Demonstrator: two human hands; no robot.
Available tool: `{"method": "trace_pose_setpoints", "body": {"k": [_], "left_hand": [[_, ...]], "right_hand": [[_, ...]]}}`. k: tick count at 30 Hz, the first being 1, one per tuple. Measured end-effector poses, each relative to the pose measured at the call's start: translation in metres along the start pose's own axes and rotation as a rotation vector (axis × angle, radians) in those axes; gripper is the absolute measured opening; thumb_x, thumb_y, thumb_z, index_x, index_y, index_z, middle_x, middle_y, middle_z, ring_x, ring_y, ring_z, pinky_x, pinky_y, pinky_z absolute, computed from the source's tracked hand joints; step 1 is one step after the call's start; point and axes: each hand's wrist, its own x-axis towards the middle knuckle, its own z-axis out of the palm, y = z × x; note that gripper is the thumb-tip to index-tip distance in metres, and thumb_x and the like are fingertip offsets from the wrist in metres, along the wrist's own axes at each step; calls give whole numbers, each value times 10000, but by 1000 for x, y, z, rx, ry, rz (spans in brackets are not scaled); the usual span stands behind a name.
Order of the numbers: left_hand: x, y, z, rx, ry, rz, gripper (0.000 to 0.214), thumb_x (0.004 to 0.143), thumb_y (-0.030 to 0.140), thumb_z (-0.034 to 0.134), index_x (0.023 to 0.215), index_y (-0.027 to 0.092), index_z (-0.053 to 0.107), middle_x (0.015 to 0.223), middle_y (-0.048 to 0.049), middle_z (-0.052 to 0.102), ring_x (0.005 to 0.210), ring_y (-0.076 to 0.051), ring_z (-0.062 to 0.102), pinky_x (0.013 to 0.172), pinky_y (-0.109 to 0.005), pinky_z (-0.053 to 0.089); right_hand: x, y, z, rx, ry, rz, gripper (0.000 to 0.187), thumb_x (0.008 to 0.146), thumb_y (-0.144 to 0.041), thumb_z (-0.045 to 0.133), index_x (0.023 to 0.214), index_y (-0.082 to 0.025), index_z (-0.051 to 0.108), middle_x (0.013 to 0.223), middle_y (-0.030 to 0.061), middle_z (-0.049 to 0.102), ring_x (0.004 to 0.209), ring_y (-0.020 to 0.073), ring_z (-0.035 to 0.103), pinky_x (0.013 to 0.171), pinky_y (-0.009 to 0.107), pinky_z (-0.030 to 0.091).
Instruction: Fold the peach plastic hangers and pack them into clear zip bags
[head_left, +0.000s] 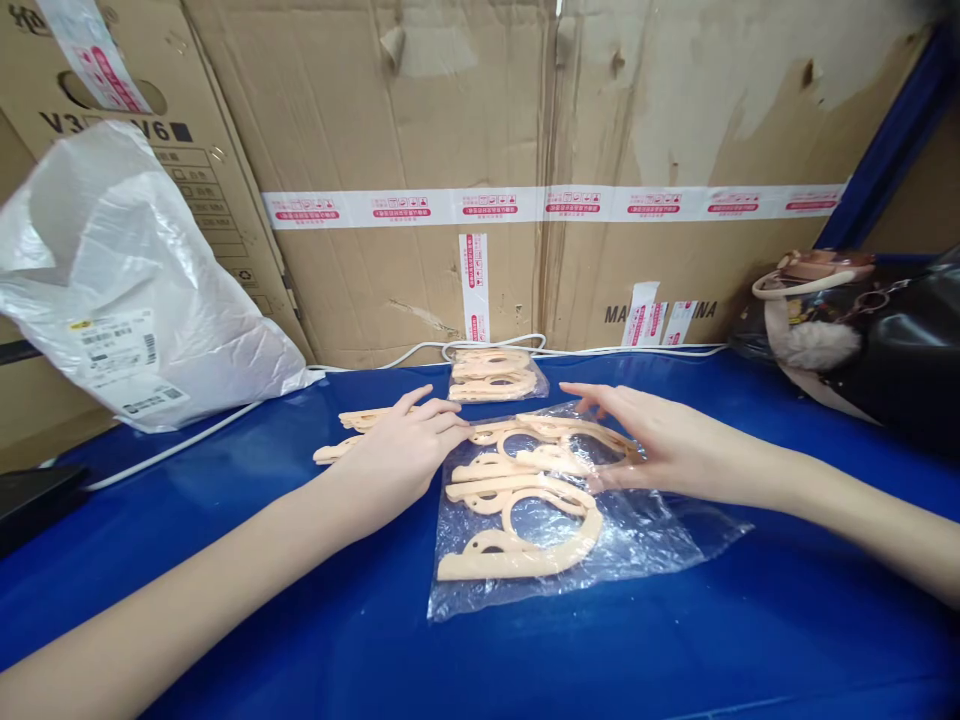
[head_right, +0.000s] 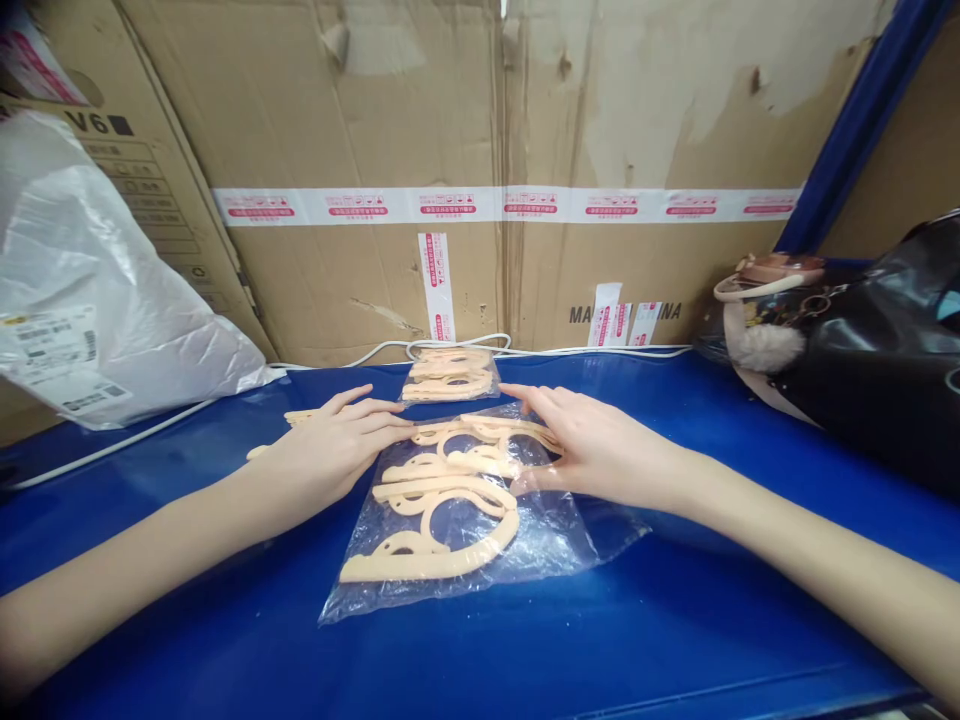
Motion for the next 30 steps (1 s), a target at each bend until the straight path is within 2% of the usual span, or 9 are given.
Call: {"method": "trace_pose_setpoints", "body": {"k": [3,6,9,14,18,20,24,30], "left_hand": [[4,-1,-4,23,-19,0,441,875,-4,364,1183,149,640,1173,-98,680,1183,-254,551,1104,-530,299],[12,-4,-4,24,-42,4,399,850,-5,402,1117,132,665,1119,-118,684,1141,-268,555,1097,-533,281],[20,-7,-6,-20,-75,26,404,796,-32,440,1055,155,689,1067,-99,692,1113,-261,556,1076,-506,298],[29,-17,-13,-131,-120,28,405,772,-41,469,1013,190,698,982,-43,719,1018,-226,597,928,-392,422],[32,-27,-12,-228,-113,15,387,832,39,512,1167,188,636,1010,-37,717,978,-197,626,872,-324,448],[32,-31,-10,-265,-105,14,355,867,85,512,1181,196,632,984,-35,717,935,-190,639,839,-302,455],[33,-33,-7,-333,-104,-3,318,873,95,507,1126,203,667,947,-29,723,858,-175,658,752,-256,478],[34,-33,-6,-393,-92,-31,323,831,37,485,998,193,713,1070,-32,719,895,-160,669,749,-229,487]], "right_hand": [[-5,3,-10,-40,-82,59,953,730,-644,648,1489,-169,319,1263,173,592,1111,369,573,899,505,480],[-5,7,-12,99,-120,59,879,768,-557,659,1491,-215,292,1204,121,626,1018,296,616,859,438,501],[2,8,-1,243,-23,32,819,786,-488,669,1460,-212,296,1171,105,637,993,259,622,868,421,494],[11,4,23,357,147,9,754,798,-414,675,1429,-217,312,1166,102,637,1040,248,613,872,408,474],[14,4,29,351,146,8,689,817,-446,653,1387,-199,356,1081,86,660,960,235,625,818,396,473],[16,4,30,334,153,19,646,819,-458,648,1351,-201,387,1035,76,665,930,236,628,804,398,473],[17,2,32,281,182,0,589,822,-459,640,1314,-222,416,977,60,662,906,244,627,793,409,477],[16,1,35,189,194,-21,595,843,-471,613,1342,-219,413,976,57,654,902,242,622,817,411,473]]}}
